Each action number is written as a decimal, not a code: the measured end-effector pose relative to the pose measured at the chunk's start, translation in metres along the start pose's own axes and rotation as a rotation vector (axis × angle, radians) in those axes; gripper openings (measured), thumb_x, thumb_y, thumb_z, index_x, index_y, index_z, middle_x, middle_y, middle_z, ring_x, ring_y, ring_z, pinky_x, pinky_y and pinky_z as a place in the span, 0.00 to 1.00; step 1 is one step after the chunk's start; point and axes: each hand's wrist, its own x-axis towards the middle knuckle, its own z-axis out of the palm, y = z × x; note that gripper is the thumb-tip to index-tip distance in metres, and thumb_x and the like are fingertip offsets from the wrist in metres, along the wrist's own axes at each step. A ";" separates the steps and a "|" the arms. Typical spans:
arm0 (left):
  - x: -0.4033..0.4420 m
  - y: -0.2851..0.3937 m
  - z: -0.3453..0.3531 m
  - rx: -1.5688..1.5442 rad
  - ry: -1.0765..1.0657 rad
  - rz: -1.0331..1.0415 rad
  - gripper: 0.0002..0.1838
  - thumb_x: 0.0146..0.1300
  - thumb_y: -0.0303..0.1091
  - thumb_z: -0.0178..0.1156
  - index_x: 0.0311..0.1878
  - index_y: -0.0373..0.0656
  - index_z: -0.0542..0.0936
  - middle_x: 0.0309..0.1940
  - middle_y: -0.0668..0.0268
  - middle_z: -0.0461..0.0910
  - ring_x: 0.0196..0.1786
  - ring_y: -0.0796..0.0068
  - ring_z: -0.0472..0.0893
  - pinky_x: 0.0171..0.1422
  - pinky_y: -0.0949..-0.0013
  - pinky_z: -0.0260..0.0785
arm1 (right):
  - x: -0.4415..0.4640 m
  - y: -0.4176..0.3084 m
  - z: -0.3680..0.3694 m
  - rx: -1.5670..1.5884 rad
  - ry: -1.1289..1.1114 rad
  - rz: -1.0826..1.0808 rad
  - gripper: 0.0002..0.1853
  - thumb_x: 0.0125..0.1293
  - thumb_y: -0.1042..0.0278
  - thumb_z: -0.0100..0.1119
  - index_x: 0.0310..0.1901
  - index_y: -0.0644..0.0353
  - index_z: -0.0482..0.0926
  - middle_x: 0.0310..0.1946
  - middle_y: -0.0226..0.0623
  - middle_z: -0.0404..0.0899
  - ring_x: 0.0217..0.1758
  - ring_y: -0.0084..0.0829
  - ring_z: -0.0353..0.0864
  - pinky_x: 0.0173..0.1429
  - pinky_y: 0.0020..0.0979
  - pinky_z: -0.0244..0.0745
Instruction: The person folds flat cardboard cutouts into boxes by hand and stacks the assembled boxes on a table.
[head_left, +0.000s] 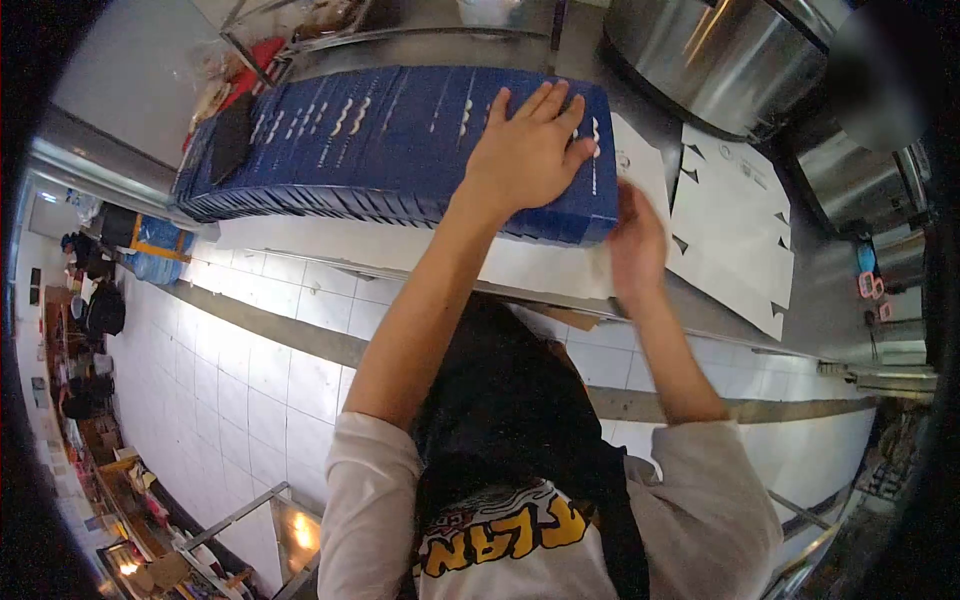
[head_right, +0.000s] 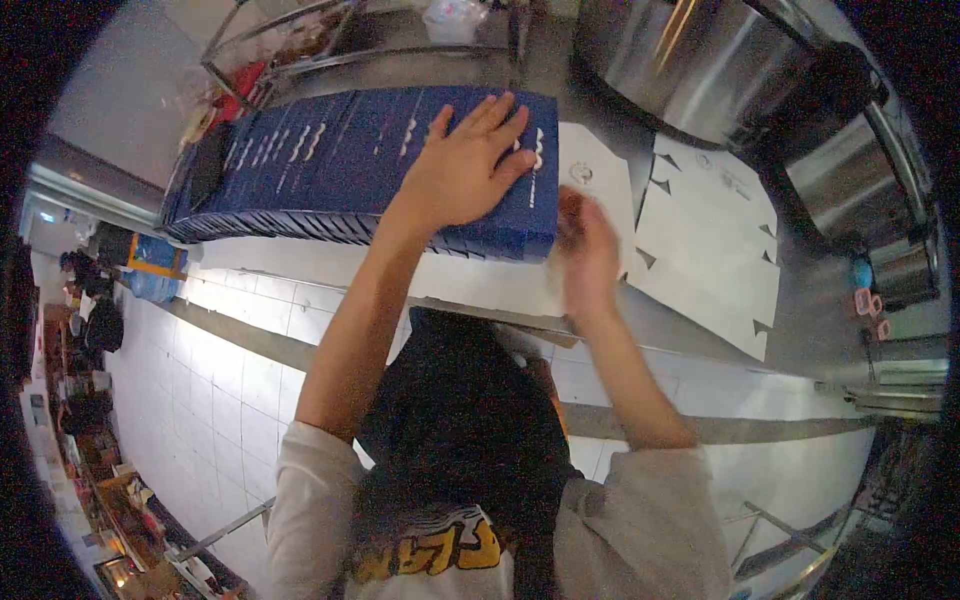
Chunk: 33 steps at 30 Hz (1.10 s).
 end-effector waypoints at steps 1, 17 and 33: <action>0.001 0.000 0.002 0.027 0.024 0.009 0.31 0.70 0.54 0.47 0.68 0.43 0.68 0.71 0.54 0.62 0.74 0.58 0.59 0.75 0.40 0.46 | -0.013 0.013 0.000 0.121 0.005 0.057 0.20 0.75 0.57 0.44 0.59 0.62 0.72 0.56 0.37 0.75 0.61 0.26 0.71 0.66 0.29 0.61; 0.000 0.002 -0.005 0.026 0.014 -0.013 0.29 0.71 0.51 0.47 0.68 0.43 0.68 0.71 0.55 0.61 0.74 0.58 0.60 0.75 0.42 0.47 | -0.033 0.078 0.001 -0.241 0.377 -0.156 0.17 0.74 0.48 0.45 0.34 0.49 0.74 0.25 0.20 0.68 0.29 0.14 0.67 0.31 0.21 0.62; -0.001 -0.006 0.002 0.035 0.029 -0.002 0.30 0.70 0.53 0.49 0.69 0.45 0.67 0.72 0.57 0.61 0.75 0.59 0.58 0.76 0.44 0.47 | 0.000 -0.158 -0.163 -1.672 -0.587 0.045 0.30 0.47 0.60 0.75 0.53 0.62 0.80 0.61 0.48 0.74 0.66 0.41 0.73 0.68 0.33 0.64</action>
